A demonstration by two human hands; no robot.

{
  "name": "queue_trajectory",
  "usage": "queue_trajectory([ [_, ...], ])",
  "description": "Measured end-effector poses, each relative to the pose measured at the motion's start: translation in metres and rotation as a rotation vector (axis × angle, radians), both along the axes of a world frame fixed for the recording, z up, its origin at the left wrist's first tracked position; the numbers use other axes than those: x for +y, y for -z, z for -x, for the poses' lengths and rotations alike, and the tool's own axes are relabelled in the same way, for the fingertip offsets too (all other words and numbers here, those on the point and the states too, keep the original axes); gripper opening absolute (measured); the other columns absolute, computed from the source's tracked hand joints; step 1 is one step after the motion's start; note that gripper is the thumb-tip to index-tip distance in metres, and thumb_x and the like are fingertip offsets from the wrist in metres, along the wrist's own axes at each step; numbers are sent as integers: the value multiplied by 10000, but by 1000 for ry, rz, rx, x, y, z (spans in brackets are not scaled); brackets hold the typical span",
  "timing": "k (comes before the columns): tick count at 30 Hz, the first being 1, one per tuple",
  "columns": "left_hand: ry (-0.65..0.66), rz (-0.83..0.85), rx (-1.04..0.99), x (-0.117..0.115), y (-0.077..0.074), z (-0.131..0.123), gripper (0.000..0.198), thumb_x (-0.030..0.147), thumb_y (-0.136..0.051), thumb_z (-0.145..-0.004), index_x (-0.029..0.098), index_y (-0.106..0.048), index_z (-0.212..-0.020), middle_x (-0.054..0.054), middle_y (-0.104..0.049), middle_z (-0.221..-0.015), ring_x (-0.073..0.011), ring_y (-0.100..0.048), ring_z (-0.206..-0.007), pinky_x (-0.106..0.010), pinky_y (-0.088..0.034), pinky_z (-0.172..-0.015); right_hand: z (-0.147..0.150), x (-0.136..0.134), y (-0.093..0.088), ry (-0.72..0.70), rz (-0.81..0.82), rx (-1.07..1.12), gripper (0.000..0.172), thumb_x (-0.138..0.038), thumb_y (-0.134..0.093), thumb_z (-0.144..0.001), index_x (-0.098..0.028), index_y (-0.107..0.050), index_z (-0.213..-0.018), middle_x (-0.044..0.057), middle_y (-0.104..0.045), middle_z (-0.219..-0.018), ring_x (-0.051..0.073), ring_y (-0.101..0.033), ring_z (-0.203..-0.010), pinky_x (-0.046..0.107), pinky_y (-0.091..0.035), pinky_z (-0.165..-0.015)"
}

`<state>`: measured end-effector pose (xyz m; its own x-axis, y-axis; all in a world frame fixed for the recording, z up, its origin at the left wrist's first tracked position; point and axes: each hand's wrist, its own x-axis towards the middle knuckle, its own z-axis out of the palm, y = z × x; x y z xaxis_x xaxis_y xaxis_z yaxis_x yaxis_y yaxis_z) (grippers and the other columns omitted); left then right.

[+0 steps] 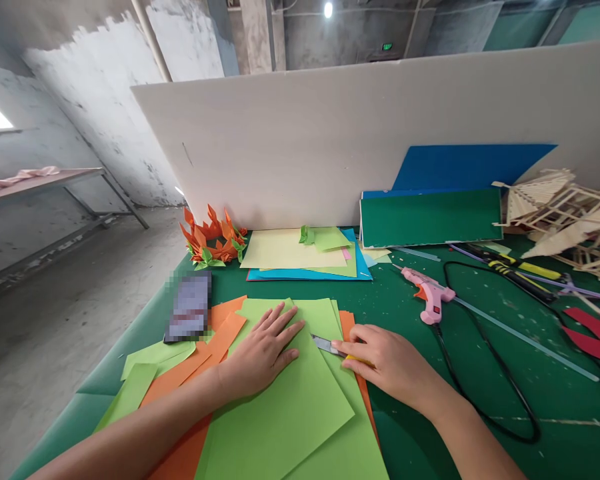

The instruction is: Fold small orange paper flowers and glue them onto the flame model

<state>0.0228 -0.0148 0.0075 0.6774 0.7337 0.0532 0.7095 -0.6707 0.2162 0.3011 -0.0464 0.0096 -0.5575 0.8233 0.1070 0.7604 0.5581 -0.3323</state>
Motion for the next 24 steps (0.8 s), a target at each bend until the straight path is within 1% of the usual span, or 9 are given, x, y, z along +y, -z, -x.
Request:
queue_trajectory([
  [2, -5, -24, -6, 0, 3, 1, 525, 487, -341, -978, 233, -419, -1431, -101, -333, -1553, -329, -163, -1467, -551, -251, -1155, 5, 1, 2, 9, -22, 5, 343, -396, -438, -975, -333, -634, -1249, 50, -635, -918, 168, -604, -787, 260, -467, -635],
  [4, -5, -37, 2, 0, 6, 2, 533, 492, -337, -977, 230, -409, -1435, -108, -329, -1555, -339, -166, -1465, -548, -255, -1151, 7, 2, 2, 26, -34, -6, 349, -393, -433, -978, -325, -628, -1259, 49, -630, -905, 168, -599, -789, 257, -462, -625],
  [9, -1, -84, 20, -1, 9, 2, 552, 505, -288, -984, 215, -387, -1443, -137, -252, -1580, -333, -143, -1469, -531, -239, -1155, 1, 3, 0, 48, -41, -33, 350, -376, -446, -975, -330, -606, -1284, 45, -624, -923, 179, -603, -844, 257, -445, -607],
  [14, -3, -63, 51, 0, 12, 2, 650, 534, -251, -981, 124, -305, -1483, -171, -231, -1575, -324, -126, -1469, -502, -196, -1179, 1, 6, 3, 63, -77, -29, 339, -371, -428, -982, -316, -635, -1246, 46, -624, -909, 168, -604, -809, 248, -438, -584],
  [18, -10, -70, 58, 0, 13, 1, 683, 545, -234, -979, 87, -292, -1483, -178, -234, -1569, -321, -129, -1468, -491, -189, -1183, 8, 13, 6, 63, -119, -33, 339, -376, -433, -980, -312, -633, -1246, 44, -626, -892, 167, -598, -791, 248, -433, -574],
  [24, -11, -93, 34, 1, 17, 2, 680, 549, -220, -978, 105, -283, -1490, -166, -235, -1571, -310, -136, -1471, -482, -188, -1183, 13, 22, 8, 59, -171, -57, 349, -388, -425, -983, -333, -604, -1277, 35, -616, -875, 165, -587, -785, 242, -403, -550],
])
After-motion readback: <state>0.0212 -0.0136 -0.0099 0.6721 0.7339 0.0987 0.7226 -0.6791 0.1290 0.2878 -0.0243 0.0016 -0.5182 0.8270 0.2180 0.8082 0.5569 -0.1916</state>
